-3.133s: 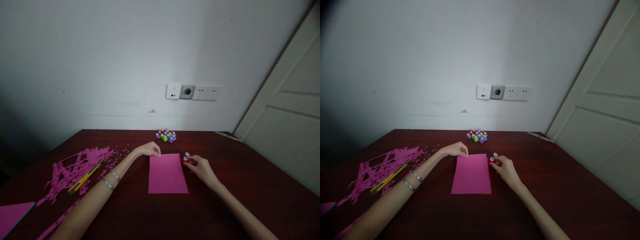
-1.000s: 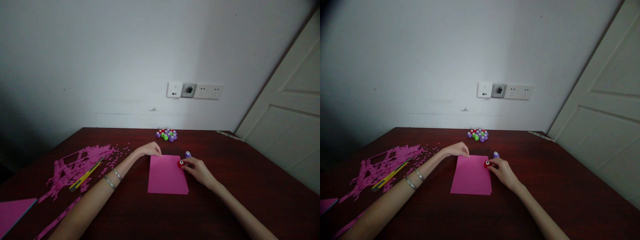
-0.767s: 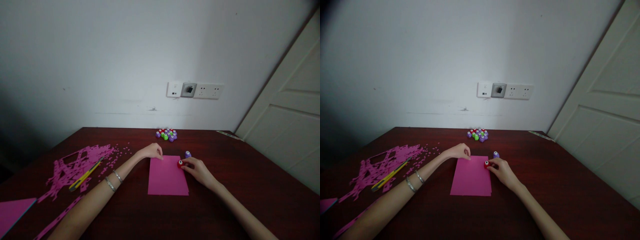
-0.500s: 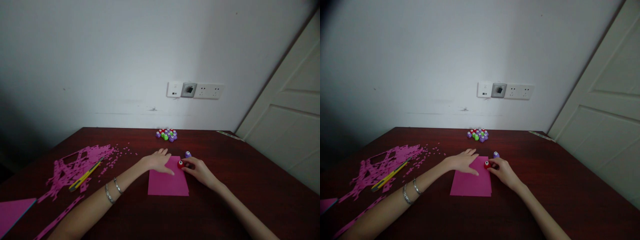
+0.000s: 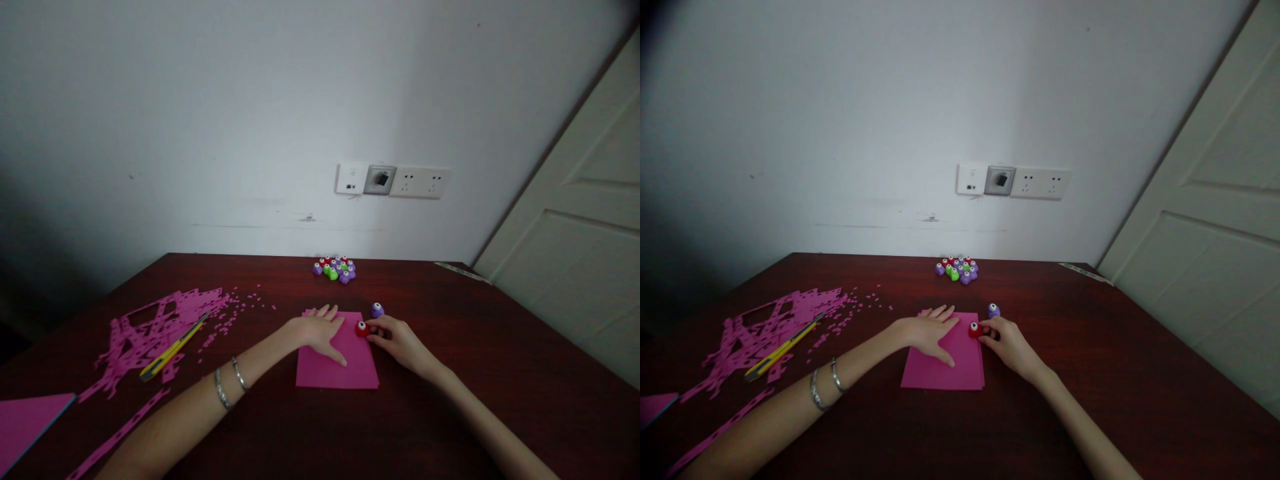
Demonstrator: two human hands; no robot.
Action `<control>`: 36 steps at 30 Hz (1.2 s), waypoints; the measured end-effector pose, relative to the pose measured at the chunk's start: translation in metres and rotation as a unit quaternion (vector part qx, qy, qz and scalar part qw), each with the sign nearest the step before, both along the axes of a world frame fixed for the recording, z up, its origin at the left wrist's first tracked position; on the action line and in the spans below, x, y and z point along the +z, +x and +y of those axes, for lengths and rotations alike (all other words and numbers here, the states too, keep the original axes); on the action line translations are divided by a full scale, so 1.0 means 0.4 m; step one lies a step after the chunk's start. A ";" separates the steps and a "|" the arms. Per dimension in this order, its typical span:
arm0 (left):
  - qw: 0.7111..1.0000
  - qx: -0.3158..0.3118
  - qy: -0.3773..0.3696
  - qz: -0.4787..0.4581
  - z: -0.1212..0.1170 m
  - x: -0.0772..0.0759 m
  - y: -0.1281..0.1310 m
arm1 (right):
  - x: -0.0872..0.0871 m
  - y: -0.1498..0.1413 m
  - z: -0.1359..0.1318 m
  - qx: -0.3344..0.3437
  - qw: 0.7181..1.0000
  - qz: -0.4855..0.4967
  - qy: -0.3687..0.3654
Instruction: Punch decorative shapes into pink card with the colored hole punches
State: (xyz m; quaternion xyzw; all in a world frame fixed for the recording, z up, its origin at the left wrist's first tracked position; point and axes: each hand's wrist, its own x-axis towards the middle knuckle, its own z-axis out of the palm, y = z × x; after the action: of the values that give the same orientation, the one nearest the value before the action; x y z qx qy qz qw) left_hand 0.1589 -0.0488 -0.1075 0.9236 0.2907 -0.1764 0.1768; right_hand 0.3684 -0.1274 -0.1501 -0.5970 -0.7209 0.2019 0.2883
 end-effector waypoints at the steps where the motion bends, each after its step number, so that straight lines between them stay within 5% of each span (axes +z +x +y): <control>1: 1.000 0.001 -0.001 0.001 0.000 0.000 0.000 | -0.001 0.000 0.000 -0.001 1.000 0.000 0.002; 19: 0.995 -0.005 -0.012 -0.102 0.021 0.021 -0.007 | 0.000 0.013 0.005 -0.036 0.997 0.065 -0.014; 26: 0.956 0.049 0.073 -0.278 0.074 0.041 -0.011 | 0.010 0.014 0.017 -0.094 0.951 0.174 -0.238; 33: 0.911 0.161 -0.216 -0.311 0.111 -0.004 0.019 | 0.045 -0.007 0.045 -0.110 0.932 0.149 -0.313; 36: 0.905 0.159 -0.259 -0.299 0.105 -0.010 0.034 | 0.052 -0.009 0.054 -0.124 0.924 0.116 -0.343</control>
State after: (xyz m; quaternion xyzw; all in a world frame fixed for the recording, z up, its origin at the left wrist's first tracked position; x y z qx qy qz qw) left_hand 0.1724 -0.0068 -0.1113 0.7964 0.3114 0.0691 0.5138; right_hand 0.3649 -0.1058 -0.1292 -0.7166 -0.4889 0.4674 0.1702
